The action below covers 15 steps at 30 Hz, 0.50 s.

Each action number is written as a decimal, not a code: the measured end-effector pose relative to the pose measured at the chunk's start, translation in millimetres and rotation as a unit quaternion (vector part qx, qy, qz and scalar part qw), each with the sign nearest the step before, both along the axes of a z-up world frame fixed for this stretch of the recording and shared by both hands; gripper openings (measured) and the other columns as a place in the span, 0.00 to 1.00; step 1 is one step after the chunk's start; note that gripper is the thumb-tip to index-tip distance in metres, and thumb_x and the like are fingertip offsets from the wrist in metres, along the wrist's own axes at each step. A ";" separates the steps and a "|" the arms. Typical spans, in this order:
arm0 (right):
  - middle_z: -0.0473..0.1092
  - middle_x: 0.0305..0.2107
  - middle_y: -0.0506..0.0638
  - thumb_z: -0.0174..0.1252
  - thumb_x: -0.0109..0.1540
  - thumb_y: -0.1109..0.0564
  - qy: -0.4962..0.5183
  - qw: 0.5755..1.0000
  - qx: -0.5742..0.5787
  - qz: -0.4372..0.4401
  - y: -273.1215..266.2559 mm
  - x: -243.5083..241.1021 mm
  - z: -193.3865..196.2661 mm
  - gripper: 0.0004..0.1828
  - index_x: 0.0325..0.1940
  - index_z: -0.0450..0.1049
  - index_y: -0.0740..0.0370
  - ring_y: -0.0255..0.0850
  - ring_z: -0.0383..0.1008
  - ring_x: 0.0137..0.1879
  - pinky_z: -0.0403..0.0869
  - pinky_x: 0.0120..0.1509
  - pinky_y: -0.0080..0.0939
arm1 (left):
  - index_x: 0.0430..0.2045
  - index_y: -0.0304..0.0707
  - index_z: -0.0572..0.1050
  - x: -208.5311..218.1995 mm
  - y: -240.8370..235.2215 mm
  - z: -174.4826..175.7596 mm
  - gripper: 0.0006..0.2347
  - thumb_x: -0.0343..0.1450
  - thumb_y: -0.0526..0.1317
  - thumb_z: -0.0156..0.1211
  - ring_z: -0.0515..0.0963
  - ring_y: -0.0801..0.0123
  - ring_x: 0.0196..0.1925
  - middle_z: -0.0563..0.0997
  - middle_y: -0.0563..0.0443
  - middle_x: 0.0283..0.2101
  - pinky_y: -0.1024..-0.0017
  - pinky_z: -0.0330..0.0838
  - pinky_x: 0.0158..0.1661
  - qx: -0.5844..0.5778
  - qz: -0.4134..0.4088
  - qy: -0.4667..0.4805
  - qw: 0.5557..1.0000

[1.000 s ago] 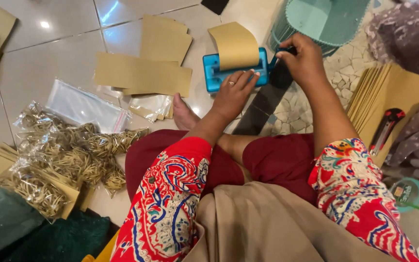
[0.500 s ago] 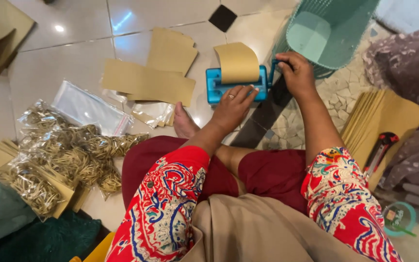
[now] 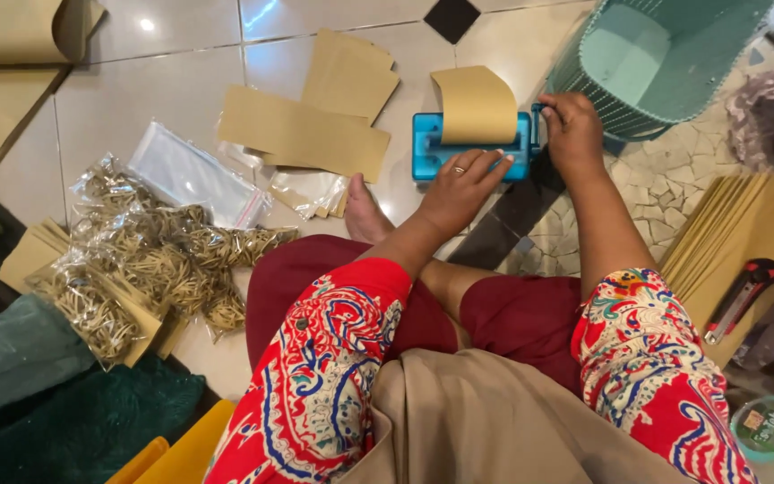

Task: The person sits on the floor and uses a blue manual paper roller to roll flat sheets of brown paper into cylindrical tubes. After rolling several sheets, the person places the roller aside and begins handling a clear plastic bag and a bundle of thin wooden sticks.

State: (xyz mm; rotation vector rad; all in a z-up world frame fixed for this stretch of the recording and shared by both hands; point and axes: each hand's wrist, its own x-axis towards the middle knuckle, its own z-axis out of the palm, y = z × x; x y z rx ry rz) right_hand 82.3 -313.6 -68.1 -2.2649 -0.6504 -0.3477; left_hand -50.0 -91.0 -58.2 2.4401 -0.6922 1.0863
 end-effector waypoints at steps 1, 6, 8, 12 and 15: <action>0.73 0.44 0.57 0.63 0.70 0.66 -0.001 1.000 0.001 0.001 0.4 -0.6 -10.6 0.11 0.56 0.82 0.62 0.60 0.75 0.55 0.72 0.62 0.55 | 0.52 0.45 0.77 1.0 -0.2 -0.8 0.12 0.75 0.39 0.56 0.78 0.57 0.54 0.78 0.48 0.51 0.65 0.75 0.50 0.001 0.001 -0.001 1.000; 0.71 0.49 0.62 0.66 0.62 0.63 0.075 0.986 -0.148 -0.017 0.2 -25.4 -37.1 0.22 0.61 0.75 0.60 0.63 0.72 0.59 0.72 0.65 0.59 | 0.53 0.47 0.76 -5.7 0.6 4.1 0.13 0.74 0.38 0.57 0.78 0.57 0.55 0.78 0.50 0.52 0.64 0.75 0.51 0.006 0.008 0.020 1.000; 0.72 0.46 0.65 0.63 0.63 0.62 0.106 0.978 -0.179 -0.025 2.9 -38.9 -47.2 0.18 0.57 0.76 0.63 0.65 0.73 0.57 0.72 0.63 0.61 | 0.53 0.47 0.76 -6.6 1.5 2.8 0.13 0.73 0.38 0.58 0.78 0.56 0.55 0.77 0.49 0.53 0.63 0.75 0.51 0.004 -0.006 0.035 0.999; 0.74 0.40 0.69 0.62 0.62 0.54 0.198 0.935 -0.292 -0.029 -5.7 -63.4 -47.4 0.17 0.49 0.76 0.70 0.69 0.77 0.51 0.75 0.59 0.65 | 0.53 0.46 0.76 -6.4 1.7 4.6 0.14 0.72 0.38 0.60 0.78 0.56 0.55 0.77 0.49 0.52 0.62 0.75 0.51 0.008 -0.007 0.053 0.999; 0.75 0.41 0.67 0.60 0.64 0.51 0.232 0.912 -0.337 0.000 -5.7 -86.7 -4.9 0.18 0.50 0.77 0.69 0.67 0.78 0.52 0.76 0.58 0.64 | 0.53 0.45 0.77 -5.1 1.7 4.5 0.14 0.72 0.37 0.60 0.78 0.54 0.55 0.77 0.48 0.52 0.61 0.75 0.50 0.008 -0.019 0.046 0.999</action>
